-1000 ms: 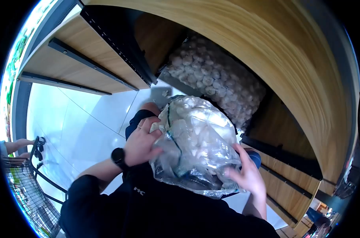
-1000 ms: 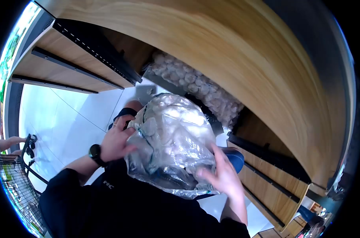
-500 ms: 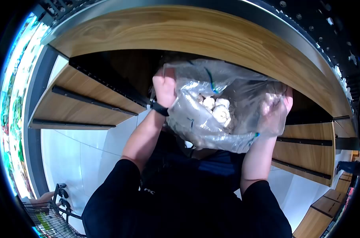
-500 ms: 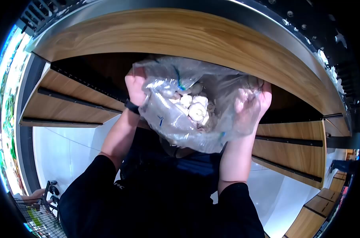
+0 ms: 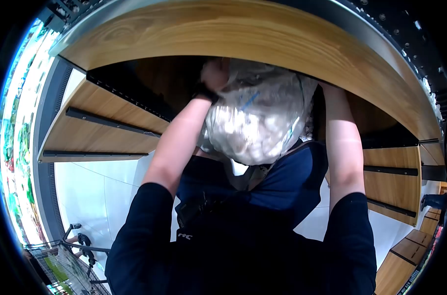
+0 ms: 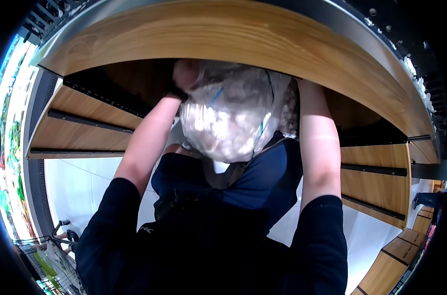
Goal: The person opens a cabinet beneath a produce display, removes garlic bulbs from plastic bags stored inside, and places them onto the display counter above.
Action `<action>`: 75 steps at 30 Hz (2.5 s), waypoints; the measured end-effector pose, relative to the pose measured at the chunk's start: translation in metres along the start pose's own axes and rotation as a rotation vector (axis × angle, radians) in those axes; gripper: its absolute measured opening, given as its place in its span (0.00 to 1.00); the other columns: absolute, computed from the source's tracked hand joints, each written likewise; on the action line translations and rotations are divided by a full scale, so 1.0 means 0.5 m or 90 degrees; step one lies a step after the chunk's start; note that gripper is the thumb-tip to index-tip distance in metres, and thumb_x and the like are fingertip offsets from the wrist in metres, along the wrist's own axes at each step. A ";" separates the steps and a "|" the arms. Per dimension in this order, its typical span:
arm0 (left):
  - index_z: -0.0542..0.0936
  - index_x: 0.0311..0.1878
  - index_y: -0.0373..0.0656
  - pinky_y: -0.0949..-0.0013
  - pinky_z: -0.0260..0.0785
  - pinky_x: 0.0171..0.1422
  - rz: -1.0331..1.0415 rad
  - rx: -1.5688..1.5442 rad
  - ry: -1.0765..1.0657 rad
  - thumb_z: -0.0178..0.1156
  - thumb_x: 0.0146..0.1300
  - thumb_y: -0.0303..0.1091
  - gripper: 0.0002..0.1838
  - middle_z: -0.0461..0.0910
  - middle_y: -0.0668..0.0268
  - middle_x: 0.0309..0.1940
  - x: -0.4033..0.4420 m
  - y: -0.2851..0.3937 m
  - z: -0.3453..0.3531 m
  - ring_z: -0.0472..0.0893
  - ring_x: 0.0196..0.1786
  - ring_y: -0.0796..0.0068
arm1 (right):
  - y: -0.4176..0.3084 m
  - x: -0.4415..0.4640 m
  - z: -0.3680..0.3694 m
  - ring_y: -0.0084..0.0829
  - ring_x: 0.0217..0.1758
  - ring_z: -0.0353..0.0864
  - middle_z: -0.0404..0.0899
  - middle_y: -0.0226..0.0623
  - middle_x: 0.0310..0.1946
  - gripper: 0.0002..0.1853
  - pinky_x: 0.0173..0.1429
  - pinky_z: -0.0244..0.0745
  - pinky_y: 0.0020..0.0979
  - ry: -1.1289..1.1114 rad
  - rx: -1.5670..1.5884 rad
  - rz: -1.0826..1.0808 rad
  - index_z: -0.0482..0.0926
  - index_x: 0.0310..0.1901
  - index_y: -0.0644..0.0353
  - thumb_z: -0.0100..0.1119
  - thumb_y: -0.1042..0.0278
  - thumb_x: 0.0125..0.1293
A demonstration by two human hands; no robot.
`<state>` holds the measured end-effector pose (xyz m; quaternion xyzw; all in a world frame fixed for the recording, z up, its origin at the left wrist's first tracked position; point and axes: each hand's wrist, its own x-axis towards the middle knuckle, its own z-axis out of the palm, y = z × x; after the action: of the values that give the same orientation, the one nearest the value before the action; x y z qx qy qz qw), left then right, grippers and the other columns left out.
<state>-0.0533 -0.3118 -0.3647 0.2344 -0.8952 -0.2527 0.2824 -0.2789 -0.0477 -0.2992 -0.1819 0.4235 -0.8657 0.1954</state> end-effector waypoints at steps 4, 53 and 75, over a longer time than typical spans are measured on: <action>0.79 0.53 0.38 0.53 0.72 0.54 0.279 0.438 0.058 0.48 0.70 0.44 0.21 0.82 0.51 0.47 0.126 -0.148 0.146 0.80 0.50 0.47 | 0.014 0.018 0.019 0.39 0.59 0.75 0.78 0.42 0.54 0.21 0.59 0.74 0.40 0.089 -0.366 0.039 0.74 0.58 0.60 0.50 0.53 0.73; 0.71 0.61 0.49 0.54 0.76 0.55 -0.581 -1.350 -0.260 0.46 0.75 0.49 0.20 0.78 0.58 0.52 -0.236 0.124 -0.110 0.80 0.53 0.57 | 0.073 -0.221 0.257 0.31 0.47 0.81 0.78 0.43 0.52 0.24 0.50 0.77 0.33 -0.477 -0.695 0.277 0.73 0.59 0.59 0.61 0.62 0.62; 0.68 0.64 0.49 0.62 0.79 0.43 -0.469 -1.206 -0.189 0.45 0.75 0.40 0.18 0.78 0.57 0.50 -0.239 0.104 -0.165 0.80 0.52 0.59 | 0.121 -0.354 0.238 0.47 0.41 0.83 0.80 0.46 0.40 0.22 0.46 0.78 0.45 -0.738 -1.146 -0.034 0.79 0.51 0.53 0.63 0.56 0.55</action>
<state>0.0711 -0.2314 -0.3220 0.1421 -0.2266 -0.9530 0.1426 -0.0589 -0.0736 -0.3060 -0.6518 0.7447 -0.0200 0.1419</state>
